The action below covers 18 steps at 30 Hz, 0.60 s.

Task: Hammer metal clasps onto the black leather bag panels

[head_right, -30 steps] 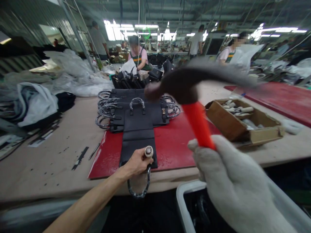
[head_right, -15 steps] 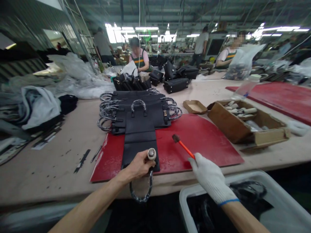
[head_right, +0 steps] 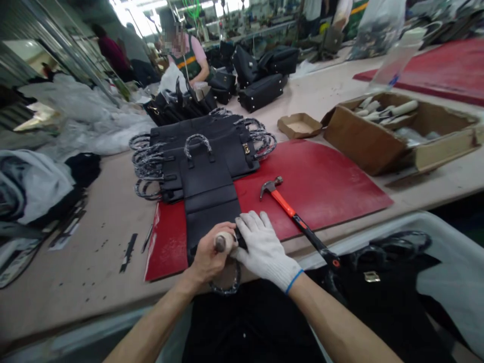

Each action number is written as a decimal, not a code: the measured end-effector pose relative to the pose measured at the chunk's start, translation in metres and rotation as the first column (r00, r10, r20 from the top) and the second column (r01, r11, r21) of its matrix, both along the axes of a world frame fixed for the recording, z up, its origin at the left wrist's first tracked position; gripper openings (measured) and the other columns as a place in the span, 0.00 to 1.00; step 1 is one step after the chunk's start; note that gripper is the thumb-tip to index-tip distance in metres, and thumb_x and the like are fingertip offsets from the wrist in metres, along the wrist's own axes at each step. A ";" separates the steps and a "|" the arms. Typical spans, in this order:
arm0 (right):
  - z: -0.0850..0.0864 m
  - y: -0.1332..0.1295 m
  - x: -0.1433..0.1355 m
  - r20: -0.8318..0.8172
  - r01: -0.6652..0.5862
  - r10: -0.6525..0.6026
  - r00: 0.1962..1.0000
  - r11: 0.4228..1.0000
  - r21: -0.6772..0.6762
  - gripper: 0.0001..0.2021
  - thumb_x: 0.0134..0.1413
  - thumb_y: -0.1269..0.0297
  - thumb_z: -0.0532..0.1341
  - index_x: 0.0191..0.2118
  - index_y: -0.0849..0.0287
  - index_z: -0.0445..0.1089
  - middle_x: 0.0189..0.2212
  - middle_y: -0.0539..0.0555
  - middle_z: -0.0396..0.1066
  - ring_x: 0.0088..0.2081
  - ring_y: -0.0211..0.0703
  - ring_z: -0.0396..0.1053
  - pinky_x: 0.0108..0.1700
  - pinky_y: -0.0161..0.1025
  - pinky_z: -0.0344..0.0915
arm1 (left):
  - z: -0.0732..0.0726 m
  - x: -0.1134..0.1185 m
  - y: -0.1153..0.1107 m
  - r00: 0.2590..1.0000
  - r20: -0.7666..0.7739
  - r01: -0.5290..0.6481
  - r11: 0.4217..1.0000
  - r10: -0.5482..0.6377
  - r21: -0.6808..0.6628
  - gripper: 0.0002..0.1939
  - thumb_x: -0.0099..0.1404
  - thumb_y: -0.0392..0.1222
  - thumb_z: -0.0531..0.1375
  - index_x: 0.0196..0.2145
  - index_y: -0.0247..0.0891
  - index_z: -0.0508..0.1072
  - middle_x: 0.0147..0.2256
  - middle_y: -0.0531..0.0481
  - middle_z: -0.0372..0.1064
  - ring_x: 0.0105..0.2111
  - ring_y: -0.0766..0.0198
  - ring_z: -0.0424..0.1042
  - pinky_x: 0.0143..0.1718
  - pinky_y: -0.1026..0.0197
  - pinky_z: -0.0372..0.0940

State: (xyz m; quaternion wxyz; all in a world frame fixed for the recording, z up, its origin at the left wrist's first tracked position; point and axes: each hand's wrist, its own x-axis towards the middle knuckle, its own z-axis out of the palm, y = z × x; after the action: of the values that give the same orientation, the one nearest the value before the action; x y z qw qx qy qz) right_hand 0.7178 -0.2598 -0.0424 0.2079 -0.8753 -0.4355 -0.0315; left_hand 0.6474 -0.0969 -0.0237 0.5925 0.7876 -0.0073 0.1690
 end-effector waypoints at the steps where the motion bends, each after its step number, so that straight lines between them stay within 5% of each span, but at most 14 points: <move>1: 0.000 -0.001 0.001 -0.005 -0.003 0.003 1.000 1.000 -0.012 0.31 0.63 0.55 0.62 0.67 0.67 0.64 0.66 0.69 0.64 0.68 0.67 0.57 0.71 0.66 0.46 | 0.002 -0.001 0.004 0.995 -0.010 -0.102 0.988 0.102 -0.115 0.07 0.65 0.43 0.64 0.39 0.38 0.74 0.46 0.41 0.76 0.48 0.53 0.77 0.52 0.52 0.72; 3: 0.002 -0.003 0.003 -0.014 -0.011 0.011 1.000 0.999 -0.032 0.32 0.63 0.55 0.63 0.67 0.66 0.65 0.67 0.68 0.64 0.69 0.67 0.57 0.72 0.66 0.46 | 0.011 -0.001 0.023 0.942 -0.043 -0.329 0.884 0.334 -0.332 0.13 0.64 0.48 0.66 0.41 0.38 0.72 0.47 0.42 0.76 0.45 0.53 0.79 0.46 0.53 0.75; 5: 0.004 -0.004 0.003 -0.012 -0.009 0.009 1.000 0.999 -0.040 0.31 0.63 0.56 0.63 0.67 0.66 0.65 0.67 0.67 0.63 0.69 0.67 0.57 0.72 0.65 0.46 | 0.022 -0.004 0.056 0.869 -0.053 -0.471 0.786 0.493 -0.401 0.19 0.61 0.51 0.70 0.42 0.37 0.72 0.44 0.44 0.76 0.41 0.56 0.79 0.43 0.56 0.76; 11: 0.004 0.001 0.002 0.049 0.014 -0.013 0.999 1.000 -0.026 0.28 0.65 0.61 0.61 0.67 0.67 0.65 0.67 0.68 0.64 0.68 0.67 0.58 0.71 0.65 0.47 | 0.031 -0.067 0.176 0.647 -0.298 -0.746 0.663 0.701 -0.062 0.25 0.46 0.51 0.74 0.36 0.33 0.75 0.32 0.51 0.74 0.30 0.64 0.74 0.34 0.61 0.74; 18: -0.002 0.002 0.005 0.102 0.009 -0.004 0.995 0.999 -0.041 0.27 0.66 0.62 0.59 0.67 0.67 0.66 0.66 0.69 0.64 0.67 0.68 0.59 0.70 0.65 0.50 | 0.001 -0.158 0.238 0.364 -0.441 -0.819 0.508 0.820 0.268 0.18 0.43 0.50 0.69 0.28 0.35 0.75 0.24 0.48 0.73 0.25 0.56 0.74 0.27 0.56 0.72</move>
State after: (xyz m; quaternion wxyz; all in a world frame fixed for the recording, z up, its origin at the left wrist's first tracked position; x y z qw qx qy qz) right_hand 0.7226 -0.2580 -0.0447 0.1674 -0.8780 -0.4432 -0.0678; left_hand 0.4892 0.1415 -0.0230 0.4063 0.7002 0.5432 0.2226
